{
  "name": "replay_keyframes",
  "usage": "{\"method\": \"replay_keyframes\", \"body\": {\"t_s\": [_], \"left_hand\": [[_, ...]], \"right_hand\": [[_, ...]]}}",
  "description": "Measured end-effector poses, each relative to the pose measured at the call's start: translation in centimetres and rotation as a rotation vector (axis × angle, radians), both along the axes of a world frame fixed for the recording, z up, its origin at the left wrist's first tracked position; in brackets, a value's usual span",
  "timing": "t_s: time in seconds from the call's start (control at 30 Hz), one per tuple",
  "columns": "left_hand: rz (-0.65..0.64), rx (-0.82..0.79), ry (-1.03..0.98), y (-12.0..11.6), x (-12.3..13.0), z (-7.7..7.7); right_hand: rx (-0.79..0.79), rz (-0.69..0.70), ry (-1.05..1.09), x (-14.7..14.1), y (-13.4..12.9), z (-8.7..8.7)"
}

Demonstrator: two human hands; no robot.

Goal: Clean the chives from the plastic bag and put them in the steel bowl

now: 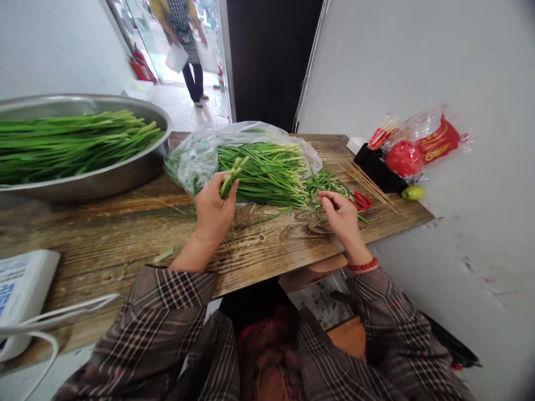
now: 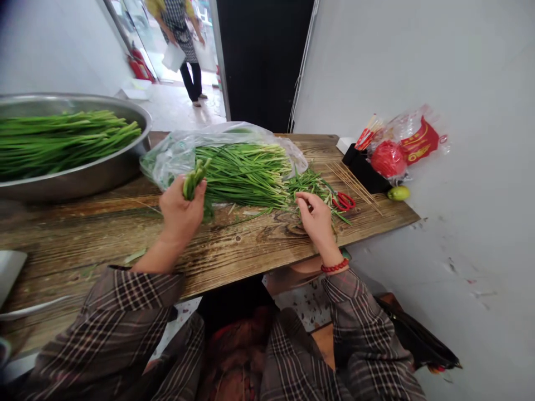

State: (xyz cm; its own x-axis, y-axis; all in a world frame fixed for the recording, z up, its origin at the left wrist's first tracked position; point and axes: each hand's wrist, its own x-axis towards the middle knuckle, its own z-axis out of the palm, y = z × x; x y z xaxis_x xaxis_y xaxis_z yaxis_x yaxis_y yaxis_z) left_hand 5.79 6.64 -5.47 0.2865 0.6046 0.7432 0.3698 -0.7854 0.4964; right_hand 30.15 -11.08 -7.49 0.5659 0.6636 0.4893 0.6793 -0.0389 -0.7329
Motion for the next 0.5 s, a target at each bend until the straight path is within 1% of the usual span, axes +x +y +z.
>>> {"method": "replay_keyframes", "body": {"t_s": [0.07,0.13,0.2,0.23,0.27,0.3,0.37,0.4,0.43,0.5], "left_hand": [[0.055,0.170,0.034,0.1,-0.9,0.4],[0.110,0.333,0.110,0.0,-1.6,0.8],[0.145,0.436,0.218,-0.3,-1.6,1.0],[0.138,0.448,0.298,-0.6,-1.3,1.0],[0.104,0.420,0.404,-0.9,-1.0,0.9],[0.052,0.355,0.527,-1.2,-0.5,0.6],[-0.101,0.171,0.728,-1.6,0.3,-0.1],[-0.159,0.066,0.771,-1.7,0.7,-0.5],[-0.194,-0.041,0.769,-1.8,0.9,-0.8],[-0.187,-0.234,0.656,-1.6,1.2,-1.3]], "right_hand": [[0.017,0.014,-0.057,0.3,1.0,1.3],[0.066,0.021,-0.133,0.6,2.4,2.5],[0.140,0.019,-0.188,0.9,4.0,3.6],[0.177,0.019,-0.193,1.0,5.0,4.0],[0.209,0.023,-0.179,1.1,6.0,4.4],[0.233,0.034,-0.150,1.2,7.0,4.6],[0.260,0.068,-0.074,1.3,9.3,4.7],[0.265,0.084,-0.038,1.3,10.3,4.5],[0.268,0.095,-0.007,1.5,11.3,4.3],[0.282,0.101,0.036,2.0,12.8,3.6]]}}
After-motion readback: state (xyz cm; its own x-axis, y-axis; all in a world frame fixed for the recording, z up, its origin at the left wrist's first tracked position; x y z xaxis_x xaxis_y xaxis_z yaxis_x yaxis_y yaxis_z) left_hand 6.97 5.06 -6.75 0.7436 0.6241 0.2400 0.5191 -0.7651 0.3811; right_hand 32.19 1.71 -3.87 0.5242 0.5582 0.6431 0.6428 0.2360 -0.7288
